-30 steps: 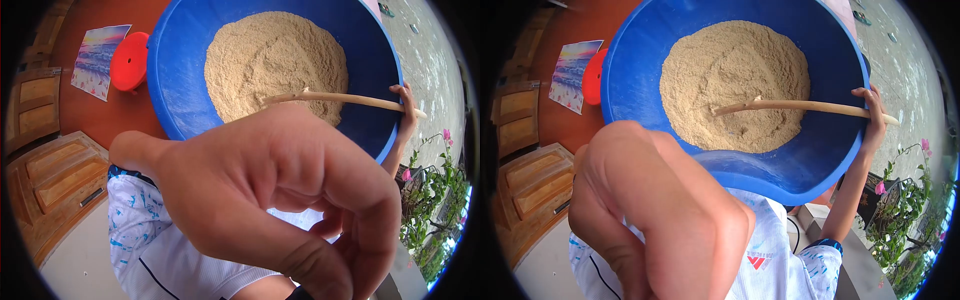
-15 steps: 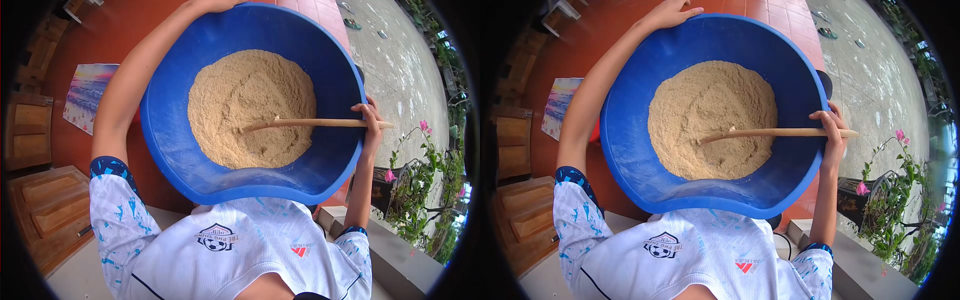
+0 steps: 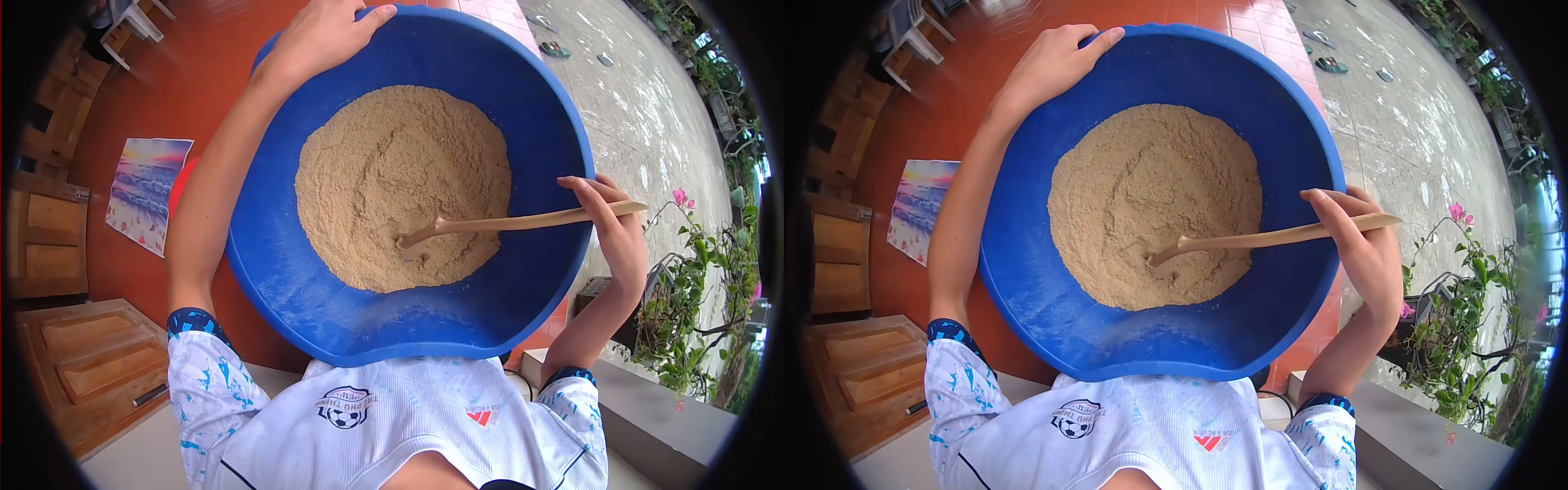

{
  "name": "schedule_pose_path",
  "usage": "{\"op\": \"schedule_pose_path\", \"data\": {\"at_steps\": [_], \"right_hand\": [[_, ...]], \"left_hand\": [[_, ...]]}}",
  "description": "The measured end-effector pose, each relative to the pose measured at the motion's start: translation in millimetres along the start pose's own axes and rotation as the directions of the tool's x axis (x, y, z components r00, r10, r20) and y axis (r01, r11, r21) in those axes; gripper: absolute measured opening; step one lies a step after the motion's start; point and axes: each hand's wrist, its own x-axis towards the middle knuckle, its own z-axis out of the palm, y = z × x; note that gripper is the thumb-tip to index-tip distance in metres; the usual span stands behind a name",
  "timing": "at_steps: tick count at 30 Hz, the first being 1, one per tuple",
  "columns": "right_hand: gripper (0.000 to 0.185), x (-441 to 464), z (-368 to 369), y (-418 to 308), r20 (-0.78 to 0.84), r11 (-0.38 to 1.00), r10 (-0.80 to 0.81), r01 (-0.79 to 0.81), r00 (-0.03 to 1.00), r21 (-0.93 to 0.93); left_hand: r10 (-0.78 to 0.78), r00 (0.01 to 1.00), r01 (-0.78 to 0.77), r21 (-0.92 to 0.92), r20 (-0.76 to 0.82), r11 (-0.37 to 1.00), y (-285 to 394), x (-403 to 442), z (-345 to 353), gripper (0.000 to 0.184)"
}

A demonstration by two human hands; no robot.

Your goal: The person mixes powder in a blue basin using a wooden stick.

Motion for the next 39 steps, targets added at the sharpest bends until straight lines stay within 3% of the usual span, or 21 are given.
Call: {"op": "schedule_pose_path", "data": {"at_steps": [4,6,9,10,12,14,16,18,20,21,23,24,25,26,28,29,33,36,37,38,39], "right_hand": [[0.031,3,-16,8,-0.112,0.992,0.084,-0.072,0.990,0.105],[0.029,-3,-14,8,-0.186,1.000,0.017,-0.014,0.982,0.015],[0.031,-3,3,-4,-0.520,0.949,-0.265,0.316,0.812,0.009],[0.031,1,9,-16,-0.517,0.948,-0.266,0.317,0.813,0.010],[0.034,12,23,-37,-0.227,0.607,-0.310,0.376,0.923,0.700],[0.037,27,45,-64,-0.193,0.627,-0.322,0.362,0.927,0.690],[0.036,35,59,-93,-0.160,0.631,-0.416,0.410,0.895,0.659],[0.035,47,69,-114,-0.146,0.645,-0.532,0.511,0.834,0.568],[0.033,58,85,-129,-0.182,0.547,-0.690,0.669,0.701,0.503],[0.033,66,95,-130,-0.184,0.514,-0.711,0.680,0.679,0.524],[0.033,80,108,-131,-0.194,0.491,-0.714,0.679,0.673,0.546],[0.032,87,113,-130,-0.238,0.469,-0.765,0.772,0.598,0.429],[0.032,95,121,-127,-0.264,0.439,-0.813,0.844,0.519,0.308],[0.032,100,129,-127,-0.262,0.453,-0.802,0.832,0.537,0.319],[0.034,104,138,-136,-0.503,0.206,-0.768,0.897,0.396,0.392],[0.028,97,114,-130,-0.189,0.451,-0.797,0.774,0.573,0.444],[0.034,99,120,-123,-0.339,0.256,-0.822,0.828,0.458,0.499],[0.038,100,120,-121,-0.341,0.201,-0.835,0.817,0.431,0.541],[0.040,99,121,-121,-0.316,0.266,-0.820,0.806,0.478,0.528],[0.040,105,128,-116,-0.316,0.265,-0.821,0.807,0.476,0.529],[0.035,111,136,-114,-0.338,0.247,-0.814,0.808,0.473,0.535]], "left_hand": [[-0.079,0.997,0.079,-0.011,-0.001,0.997,21,-14,-10,0.061],[-0.046,0.999,0.046,0.012,-0.011,0.999,23,-18,-12,0.057],[0.145,0.982,-0.141,0.041,-0.120,0.989,28,-20,-11,0.049],[0.142,0.983,-0.138,0.042,-0.120,0.990,33,-20,-11,0.049],[0.313,0.941,-0.300,0.106,-0.132,0.948,44,-19,-12,0.040],[0.414,0.897,-0.392,0.153,-0.159,0.907,47,-16,-4,0.031],[0.658,0.683,-0.612,0.243,-0.316,0.752,59,-18,-2,0.024],[0.666,0.704,-0.576,0.350,-0.246,0.739,63,-18,2,0.019],[0.430,0.900,-0.424,0.090,-0.067,0.901,47,-6,21,0.028],[0.413,0.906,-0.421,-0.110,-0.090,0.900,30,-1,37,0.047],[0.367,0.929,-0.368,0.001,-0.052,0.930,32,-14,24,0.045],[0.309,0.950,-0.304,0.116,-0.032,0.946,37,-19,19,0.043],[0.307,0.952,-0.304,0.108,-0.010,0.947,40,-21,16,0.043],[0.311,0.950,-0.310,0.059,-0.007,0.949,43,-22,12,0.039],[0.318,0.948,-0.318,-0.035,-0.010,0.947,47,-23,6,0.034],[0.319,0.948,-0.319,-0.079,-0.017,0.944,49,-24,3,0.032],[0.302,0.952,-0.304,-0.209,-0.042,0.930,49,-28,3,0.033],[0.453,0.851,-0.461,0.033,-0.265,0.887,39,-34,19,0.035],[0.527,0.799,-0.516,0.120,-0.291,0.848,42,-38,19,0.034],[0.526,0.799,-0.515,0.121,-0.292,0.849,41,-43,22,0.034],[0.446,0.868,-0.467,-0.056,-0.218,0.882,42,-49,26,0.030]]}}
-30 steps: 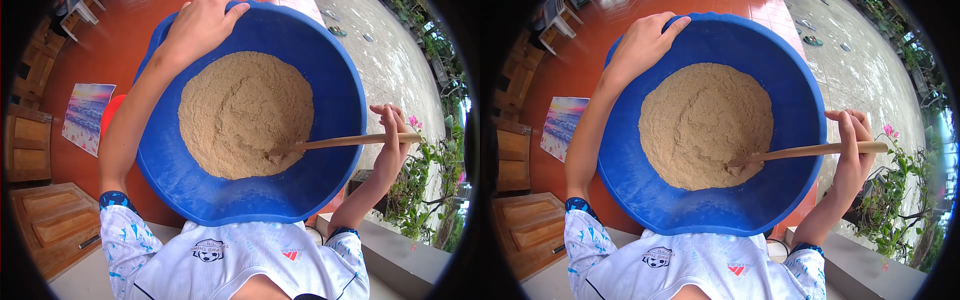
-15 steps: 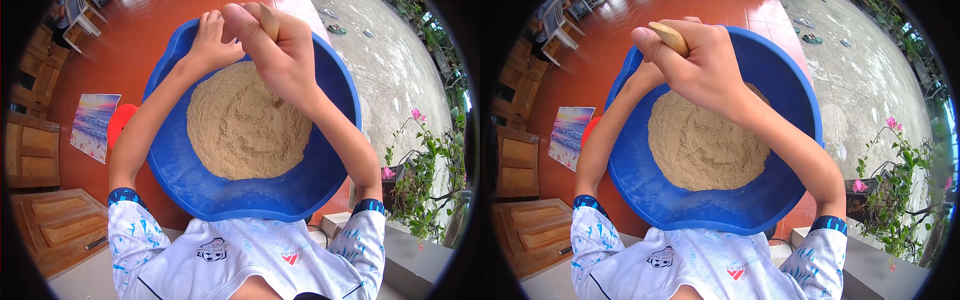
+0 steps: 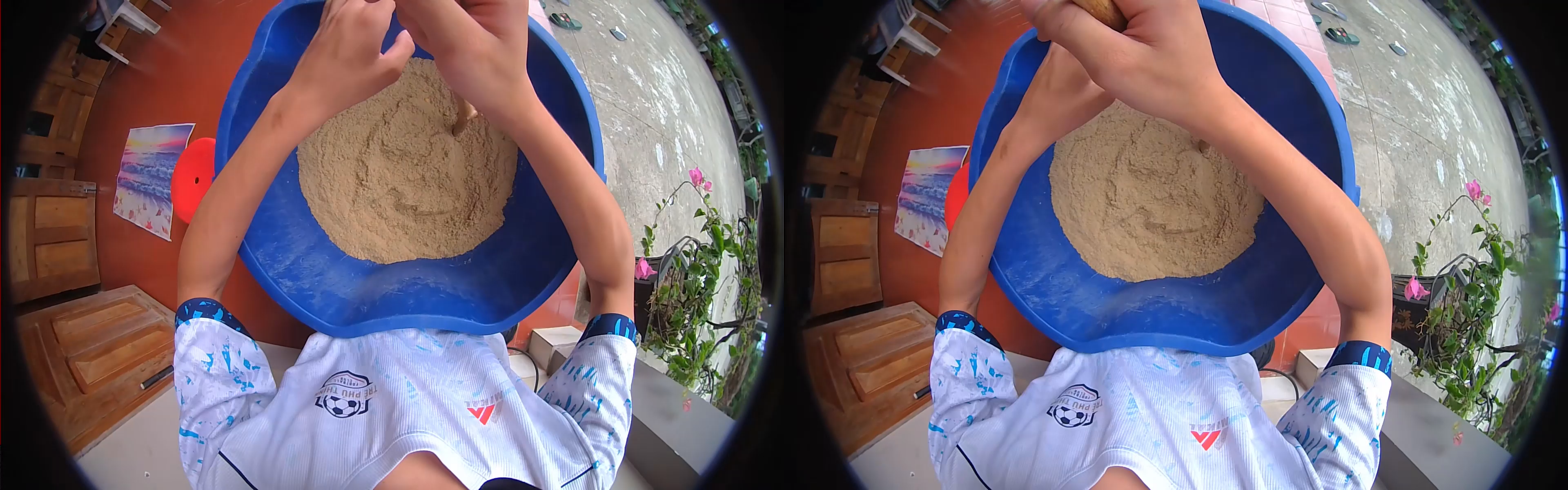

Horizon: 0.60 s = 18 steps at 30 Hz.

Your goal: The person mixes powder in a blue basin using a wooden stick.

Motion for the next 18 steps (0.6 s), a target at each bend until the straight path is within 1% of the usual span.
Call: {"op": "schedule_pose_path", "data": {"at_steps": [1,2,3,4,5,6,7,8,9,10,11,12,13,14,15,16,17,18], "right_hand": [[0.038,-2,1,7,-0.022,1.000,-0.010,0.010,1.000,0.013],[0.038,-6,-4,8,-0.026,1.000,-0.007,0.007,1.000,0.012],[0.035,0,-2,-10,-0.026,0.996,0.056,-0.054,0.998,0.073],[0.043,3,-1,-19,-0.021,0.984,0.118,-0.114,0.993,0.134],[0.043,3,-2,-13,-0.019,0.984,0.118,-0.115,0.993,0.134],[0.041,7,-1,-8,0.010,0.983,-0.070,0.068,0.997,0.169],[0.040,10,1,-7,0.032,0.947,-0.258,0.245,0.966,0.209],[0.039,-7,-7,-25,-0.027,0.988,0.054,-0.049,0.998,0.146],[0.039,-11,-4,-32,-0.024,0.988,0.053,-0.049,0.998,0.145],[0.039,-14,-1,-35,0.018,0.951,0.173,-0.172,0.985,0.257],[0.040,-15,0,-36,0.070,0.887,0.286,-0.291,0.956,0.358],[0.043,-16,-1,-32,0.118,0.872,0.313,-0.335,0.942,0.357],[0.043,-13,-2,-31,0.118,0.873,0.314,-0.335,0.942,0.354],[0.043,-10,-2,-30,0.195,0.745,0.433,-0.472,0.880,0.472],[0.044,-6,-2,-27,0.290,0.581,0.527,-0.587,0.799,0.564],[0.047,0,-6,-8,0.348,0.926,0.149,-0.254,0.926,0.279],[0.047,-5,-5,-6,0.351,0.926,0.146,-0.253,0.925,0.280],[0.039,-6,-2,-8,0.406,0.735,0.418,-0.565,0.813,0.375]], "left_hand": [[-0.095,0.991,0.108,-0.153,0.091,0.982,2,-4,2,0.034],[-0.008,0.996,0.040,-0.383,0.083,0.923,7,-9,5,0.033],[-0.009,0.996,0.042,-0.386,0.087,0.921,13,-12,7,0.033],[0.062,0.988,0.014,-0.482,0.142,0.876,17,-14,8,0.031],[0.137,0.973,-0.006,-0.573,0.185,0.820,19,-16,8,0.029],[0.136,0.974,-0.006,-0.572,0.184,0.820,20,-15,5,0.029],[0.073,0.947,0.125,-0.570,0.312,0.812,21,-11,0,0.024],[0.013,0.900,0.255,-0.550,0.436,0.795,21,-9,-3,0.019],[0.012,0.901,0.254,-0.551,0.433,0.795,17,-12,-1,0.019],[-0.026,0.868,0.362,-0.596,0.496,0.717,10,-15,3,0.017],[-0.054,0.827,0.466,-0.626,0.560,0.625,6,-16,7,0.020],[-0.051,0.828,0.463,-0.629,0.559,0.625,8,-15,7,0.020],[-0.020,0.767,0.498,-0.576,0.641,0.649,13,-16,5,0.027],[0.006,0.698,0.526,-0.519,0.716,0.674,17,-18,4,0.035],[0.004,0.701,0.524,-0.520,0.713,0.675,21,-18,4,0.035],[0.083,0.628,0.609,-0.555,0.774,0.567,26,-19,7,0.040],[0.174,0.552,0.691,-0.564,0.816,0.452,32,-21,11,0.045],[0.192,0.585,0.703,-0.611,0.788,0.364,39,-25,20,0.053]]}}
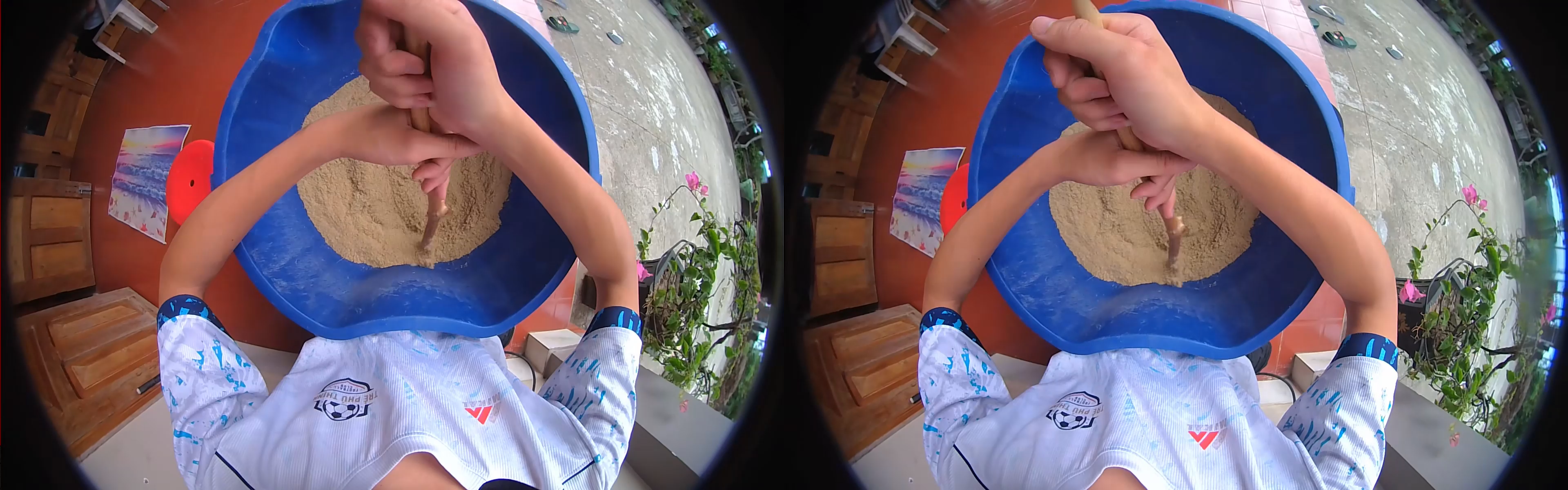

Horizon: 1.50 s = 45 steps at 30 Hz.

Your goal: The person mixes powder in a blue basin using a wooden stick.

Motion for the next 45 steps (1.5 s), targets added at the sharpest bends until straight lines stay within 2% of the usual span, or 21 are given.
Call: {"op": "schedule_pose_path", "data": {"at_steps": [1,2,3,5,6,8,9,11,13,17,19,21,22,23,24,25,27,29,36,38,45], "right_hand": [[0.035,0,5,-1,-0.012,0.929,0.295,-0.284,0.955,0.239],[0.034,-5,18,-1,-0.153,0.957,0.284,-0.290,0.946,-0.017],[0.033,0,24,12,-0.111,0.938,0.088,-0.120,0.990,-0.326],[0.032,-7,31,19,-0.059,0.848,-0.063,0.022,0.996,-0.530],[0.032,-8,34,19,-0.054,0.848,-0.064,0.025,0.997,-0.530],[0.027,-11,36,19,0.057,0.785,-0.236,0.225,0.970,-0.577],[0.027,-12,36,21,0.054,0.785,-0.235,0.222,0.970,-0.578],[0.027,-14,34,25,0.280,0.665,-0.439,0.518,0.854,-0.538],[0.029,-13,30,24,0.328,0.670,-0.428,0.539,0.842,-0.510],[0.047,-2,20,21,0.085,0.828,-0.464,0.466,0.882,-0.311],[0.049,2,16,17,-0.114,0.939,-0.339,0.329,0.934,-0.098],[0.048,1,2,12,-0.110,0.985,-0.160,0.167,0.981,0.053],[0.047,6,-2,16,-0.138,0.973,-0.194,0.208,0.971,0.099],[0.047,7,-5,18,-0.135,0.973,-0.193,0.208,0.972,0.103],[0.046,7,-7,20,-0.172,0.969,-0.074,0.112,0.982,0.221],[0.045,6,-8,22,-0.193,0.940,0.049,0.019,0.980,0.340],[0.047,7,-3,28,-0.235,0.947,0.109,-0.028,0.966,0.321],[0.045,7,-2,30,-0.241,0.952,0.234,-0.172,0.942,0.253],[0.045,-8,3,21,-0.180,0.956,0.243,-0.204,0.953,0.209],[0.044,-17,5,17,-0.218,0.965,0.222,-0.182,0.950,0.186],[0.043,-28,13,12,-0.276,0.983,0.164,-0.135,0.947,0.122]], "left_hand": [[0.001,1.000,-0.001,0.003,-0.004,1.000,-2,-1,-2,0.053],[0.005,0.999,-0.004,0.026,-0.037,1.000,-3,-2,-4,0.051],[0.009,0.998,-0.006,0.048,-0.070,0.999,-2,-4,-5,0.050],[0.016,0.990,-0.004,0.085,-0.137,0.996,-2,-8,-6,0.047],[0.021,0.985,-0.003,0.105,-0.170,0.994,-2,-9,-7,0.046],[0.034,0.974,-0.001,0.146,-0.224,0.989,-1,-9,-9,0.043],[0.040,0.968,0.001,0.163,-0.248,0.987,-2,-9,-10,0.042],[0.052,0.954,0.006,0.193,-0.294,0.981,-3,-7,-9,0.039],[0.062,0.939,0.016,0.224,-0.338,0.975,-4,-6,-10,0.037],[0.100,0.902,0.034,0.299,-0.420,0.954,-5,-4,-17,0.032],[0.117,0.879,0.046,0.328,-0.462,0.943,-6,-3,-19,0.029],[0.137,0.850,0.064,0.358,-0.508,0.932,-8,-3,-23,0.027],[-0.045,0.919,0.178,0.311,-0.391,0.934,-8,-5,-30,0.031],[-0.047,0.917,0.181,0.310,-0.395,0.933,-11,-5,-29,0.031],[-0.159,0.943,0.181,0.049,-0.292,0.982,-15,-3,-26,0.035],[-0.237,0.958,0.201,-0.215,-0.162,0.956,-19,0,-23,0.039],[-0.247,0.961,0.212,-0.238,-0.127,0.948,-24,3,-13,0.039],[-0.189,0.968,0.149,-0.232,-0.163,0.961,-24,5,-6,0.038],[-0.218,0.926,0.194,-0.108,-0.309,0.975,-14,9,15,0.029],[-0.210,0.889,0.170,-0.134,-0.407,0.976,-6,10,26,0.020],[-0.134,0.852,0.091,-0.108,-0.506,0.990,10,5,43,0.013]]}}
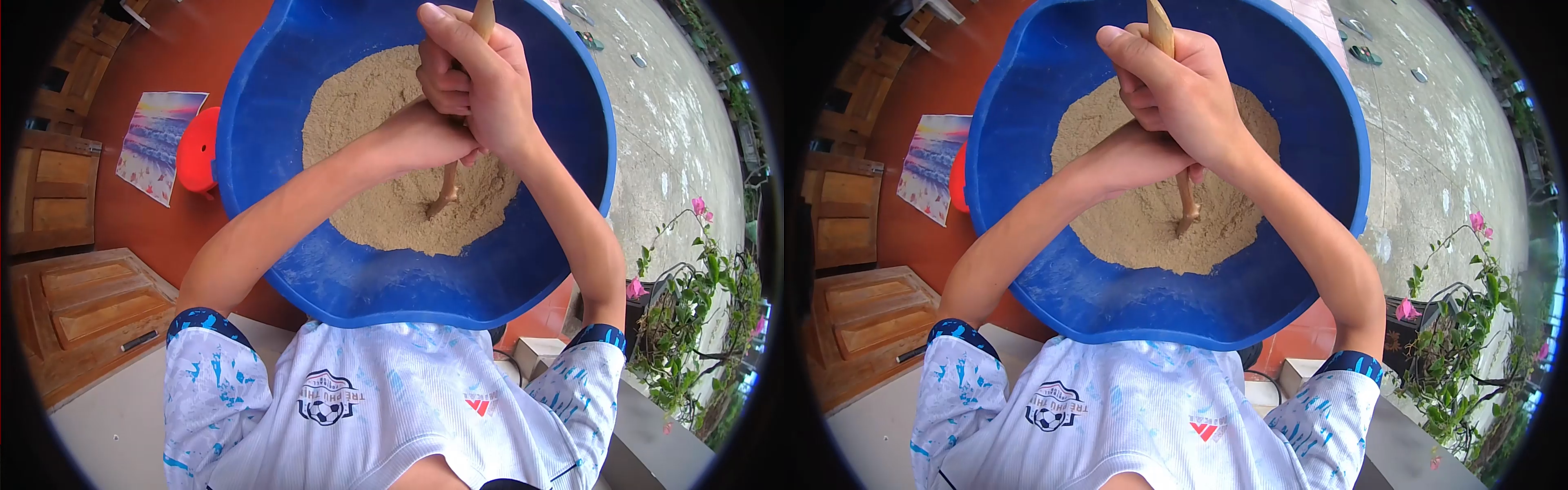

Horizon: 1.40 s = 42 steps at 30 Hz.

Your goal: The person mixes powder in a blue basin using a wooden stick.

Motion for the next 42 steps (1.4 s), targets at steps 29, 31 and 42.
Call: {"op": "schedule_pose_path", "data": {"at_steps": [29,31,42], "right_hand": [[0.038,30,2,-7,0.345,0.494,-0.755,0.830,0.557,-0.260],[0.037,17,4,-9,0.148,0.840,-0.446,0.470,0.883,-0.273],[0.042,25,17,8,0.075,0.876,0.030,0.010,0.997,-0.483]], "left_hand": [[0.297,0.952,-0.196,0.599,-0.074,0.777,-41,31,-67,0.034],[0.108,0.994,-0.077,0.631,-0.011,0.772,-26,19,-73,0.036],[0.002,0.865,-0.194,0.329,0.502,0.924,-47,24,-22,0.029]]}}
